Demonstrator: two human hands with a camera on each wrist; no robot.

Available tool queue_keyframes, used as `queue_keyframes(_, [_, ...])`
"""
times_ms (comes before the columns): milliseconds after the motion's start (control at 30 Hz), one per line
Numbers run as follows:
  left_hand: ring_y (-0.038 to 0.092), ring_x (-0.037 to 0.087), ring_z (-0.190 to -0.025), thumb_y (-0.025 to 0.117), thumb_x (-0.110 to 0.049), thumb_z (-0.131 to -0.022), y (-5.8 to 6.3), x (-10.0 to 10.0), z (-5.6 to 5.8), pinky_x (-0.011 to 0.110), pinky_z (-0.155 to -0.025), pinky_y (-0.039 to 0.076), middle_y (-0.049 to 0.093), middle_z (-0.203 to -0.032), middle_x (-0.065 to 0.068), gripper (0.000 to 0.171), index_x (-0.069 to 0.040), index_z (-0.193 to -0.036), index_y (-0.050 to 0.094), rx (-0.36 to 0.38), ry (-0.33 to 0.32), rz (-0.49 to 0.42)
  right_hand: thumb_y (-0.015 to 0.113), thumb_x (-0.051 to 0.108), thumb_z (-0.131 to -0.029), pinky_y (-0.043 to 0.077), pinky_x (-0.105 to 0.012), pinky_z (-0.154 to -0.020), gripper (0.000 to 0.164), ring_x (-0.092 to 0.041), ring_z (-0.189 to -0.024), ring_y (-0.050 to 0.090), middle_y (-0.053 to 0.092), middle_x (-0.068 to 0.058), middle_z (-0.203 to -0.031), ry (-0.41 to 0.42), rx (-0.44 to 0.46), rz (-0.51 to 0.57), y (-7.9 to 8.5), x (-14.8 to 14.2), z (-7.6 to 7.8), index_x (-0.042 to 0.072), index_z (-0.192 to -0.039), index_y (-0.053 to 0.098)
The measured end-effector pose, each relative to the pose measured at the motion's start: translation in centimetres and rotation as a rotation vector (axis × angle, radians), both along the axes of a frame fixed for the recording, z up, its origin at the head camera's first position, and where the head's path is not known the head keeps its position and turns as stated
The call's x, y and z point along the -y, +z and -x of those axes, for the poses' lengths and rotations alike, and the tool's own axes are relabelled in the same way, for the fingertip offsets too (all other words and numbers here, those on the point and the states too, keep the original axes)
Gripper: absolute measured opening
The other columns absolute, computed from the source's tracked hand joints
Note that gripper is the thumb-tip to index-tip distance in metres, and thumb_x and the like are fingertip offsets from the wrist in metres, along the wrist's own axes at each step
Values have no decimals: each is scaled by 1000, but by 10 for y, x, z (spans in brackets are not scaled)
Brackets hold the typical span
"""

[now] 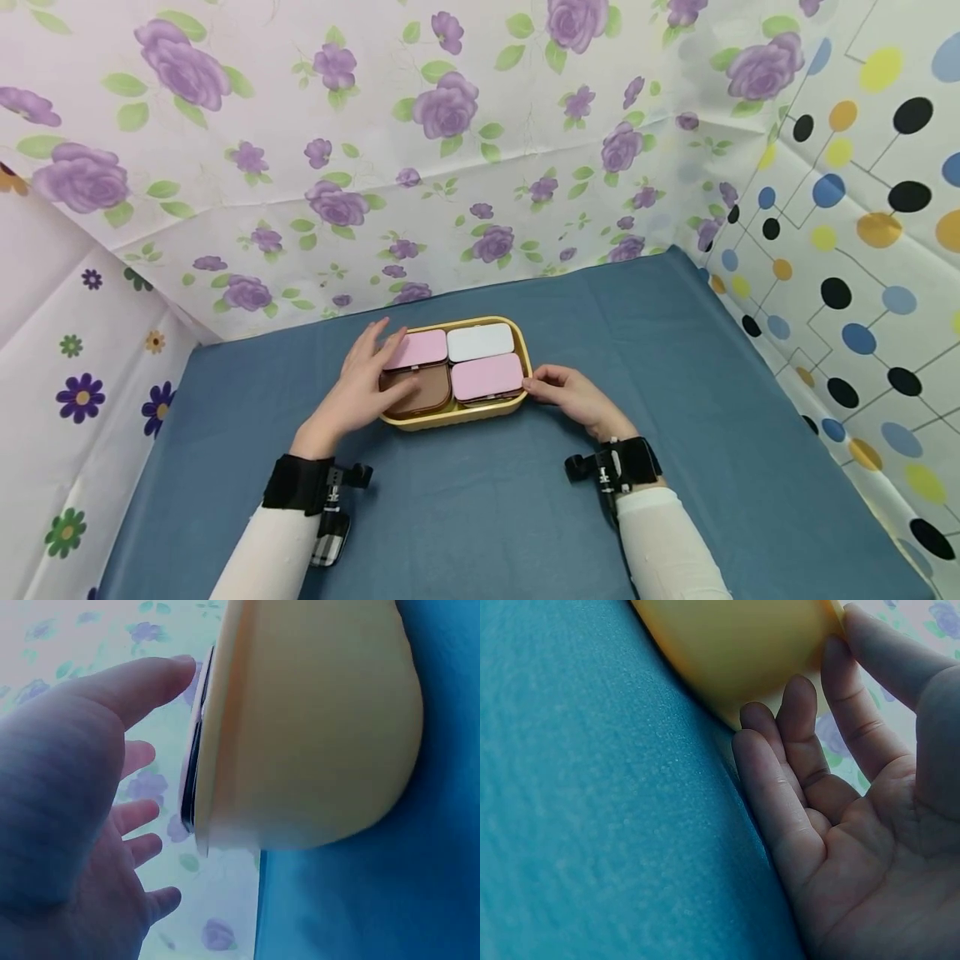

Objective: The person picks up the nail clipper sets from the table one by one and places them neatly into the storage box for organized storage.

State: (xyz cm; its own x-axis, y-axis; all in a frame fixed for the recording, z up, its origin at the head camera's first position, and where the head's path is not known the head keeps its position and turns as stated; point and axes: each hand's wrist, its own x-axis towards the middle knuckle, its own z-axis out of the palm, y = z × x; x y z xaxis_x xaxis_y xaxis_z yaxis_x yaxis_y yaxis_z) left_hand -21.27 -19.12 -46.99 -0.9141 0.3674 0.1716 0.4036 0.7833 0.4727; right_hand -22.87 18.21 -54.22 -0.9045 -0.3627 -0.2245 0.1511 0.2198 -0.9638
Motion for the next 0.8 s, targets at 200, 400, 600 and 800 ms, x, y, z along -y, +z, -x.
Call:
queue_keyframes(200, [1,35,-152,69,-46,-93,2,11,-17,66,-113,10,10,-165,13,82,-20,-159,28,-32,7,-40,70,43,-92,49,-38,-97,41,-26,-101,57,60,-10,-104,-4,-3,-8,-1,0,1,4,-103,64])
queue_keyframes(400, [0,33,-152,69,-44,-93,-2,28,-43,69,-111,13,9,-166,9,82,-19,-159,28,-50,42,-68,70,44,-92,49,-38,-97,43,-26,-102,57,60,-10,-105,2,3,-2,-1,1,1,4,-104,64])
queue_keyframes(600, [5,37,-151,69,-43,-94,-9,47,-68,70,-109,15,11,-166,9,81,-22,-159,26,-39,58,-59,71,42,-92,49,-37,-97,41,-26,-104,58,61,-11,-108,1,6,11,2,0,0,3,-104,64])
queue_keyframes(800, [6,39,-150,71,-42,-92,-12,63,-94,72,-107,16,19,-163,11,81,-23,-158,29,-27,41,-28,70,40,-93,49,-36,-98,40,-25,-106,58,61,-11,-110,9,11,27,3,0,-1,3,-106,64])
